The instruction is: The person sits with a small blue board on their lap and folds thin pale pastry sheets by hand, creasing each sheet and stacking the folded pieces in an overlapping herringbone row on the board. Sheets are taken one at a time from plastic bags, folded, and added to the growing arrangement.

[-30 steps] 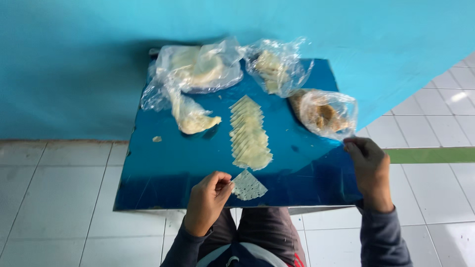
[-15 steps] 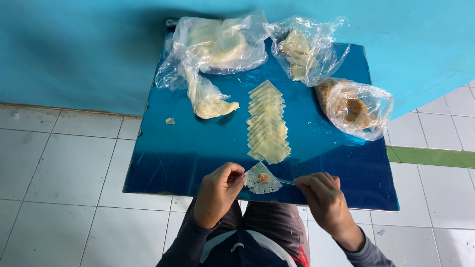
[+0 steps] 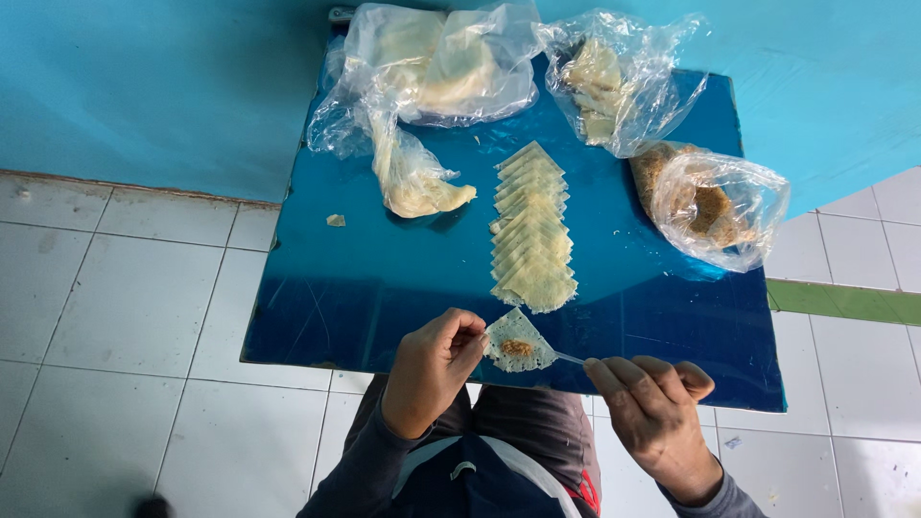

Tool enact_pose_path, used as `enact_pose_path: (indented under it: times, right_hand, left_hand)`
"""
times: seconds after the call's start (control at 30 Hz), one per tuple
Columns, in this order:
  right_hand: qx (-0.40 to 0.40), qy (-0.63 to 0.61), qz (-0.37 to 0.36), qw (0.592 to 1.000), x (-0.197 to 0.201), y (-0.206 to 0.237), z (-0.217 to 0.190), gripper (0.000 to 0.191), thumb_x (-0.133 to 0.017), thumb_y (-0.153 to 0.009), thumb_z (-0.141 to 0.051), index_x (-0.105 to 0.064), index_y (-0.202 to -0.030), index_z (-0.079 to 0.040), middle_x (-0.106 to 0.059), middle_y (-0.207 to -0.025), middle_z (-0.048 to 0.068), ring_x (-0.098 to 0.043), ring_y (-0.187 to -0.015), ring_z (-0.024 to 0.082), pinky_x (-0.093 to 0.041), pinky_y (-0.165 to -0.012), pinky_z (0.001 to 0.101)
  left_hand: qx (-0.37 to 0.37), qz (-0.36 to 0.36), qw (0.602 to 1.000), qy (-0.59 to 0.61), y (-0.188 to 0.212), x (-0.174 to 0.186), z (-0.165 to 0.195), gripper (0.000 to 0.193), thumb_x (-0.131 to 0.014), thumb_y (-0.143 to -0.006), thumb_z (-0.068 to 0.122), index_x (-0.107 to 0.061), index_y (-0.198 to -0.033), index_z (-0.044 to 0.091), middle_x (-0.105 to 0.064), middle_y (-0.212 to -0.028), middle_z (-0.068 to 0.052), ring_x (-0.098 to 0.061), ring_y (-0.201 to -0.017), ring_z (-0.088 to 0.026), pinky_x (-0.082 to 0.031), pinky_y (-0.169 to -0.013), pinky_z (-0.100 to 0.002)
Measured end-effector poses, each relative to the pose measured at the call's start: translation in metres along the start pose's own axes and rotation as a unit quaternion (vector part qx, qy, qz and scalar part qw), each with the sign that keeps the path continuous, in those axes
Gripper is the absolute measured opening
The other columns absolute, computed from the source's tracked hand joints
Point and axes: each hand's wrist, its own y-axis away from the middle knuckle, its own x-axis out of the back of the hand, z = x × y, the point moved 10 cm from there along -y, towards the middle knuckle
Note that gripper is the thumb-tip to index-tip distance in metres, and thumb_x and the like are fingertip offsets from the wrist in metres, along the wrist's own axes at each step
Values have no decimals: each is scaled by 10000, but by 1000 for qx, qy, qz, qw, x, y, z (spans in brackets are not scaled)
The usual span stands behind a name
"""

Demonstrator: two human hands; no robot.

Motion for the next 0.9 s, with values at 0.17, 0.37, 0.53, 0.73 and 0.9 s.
enact_pose_path:
  times: [0.17,0.37,0.53,0.73,0.9]
  right_hand:
    - [3,-1,23,1000,-2,3,-3,461,-777,-765,-18,-722,-1214,-107,-693,-1070,-6,-616,-975,173,-353,-940,353]
    - [-134,28,103,985,10,31,51,253,-764,-921,26,-719,-1101,-147,-697,-1071,-18,-602,-1016,190,-331,-1012,368]
    - [-258,127,146,946,29,71,157,85,-643,-1086,-75,-667,-1133,-141,-656,-1123,-27,-565,-1053,173,-323,-1099,312]
    - [-274,187,75,940,-4,32,227,79,-708,-1125,-95,-725,-1107,-170,-708,-1081,-9,-556,-1054,223,-302,-1077,454]
    - [-211,183,113,954,10,5,151,244,-712,-976,-88,-746,-1217,-109,-648,-1271,125,-542,-1137,303,-341,-1034,442]
  left_hand:
    - [-12,-6,1000,-21,0,-1,1,124,-721,-949,101,-679,-1025,12,-762,-907,-71,-770,-798,-129,-629,-675,-249]
    - [-17,2,1000,-11,2,-1,1,147,-717,-965,121,-669,-1036,2,-763,-895,-77,-770,-791,-125,-622,-676,-237]
    - [-5,1,1000,-6,3,-4,0,169,-686,-985,156,-673,-1070,10,-779,-887,-77,-791,-809,-121,-632,-665,-225]
    - [-4,4,1000,-16,3,-5,5,180,-655,-1001,165,-669,-1094,11,-786,-887,-90,-799,-792,-127,-614,-620,-227]
    - [-11,7,1000,-13,1,-3,7,182,-642,-1011,159,-663,-1110,7,-790,-909,-97,-798,-791,-136,-603,-620,-237]
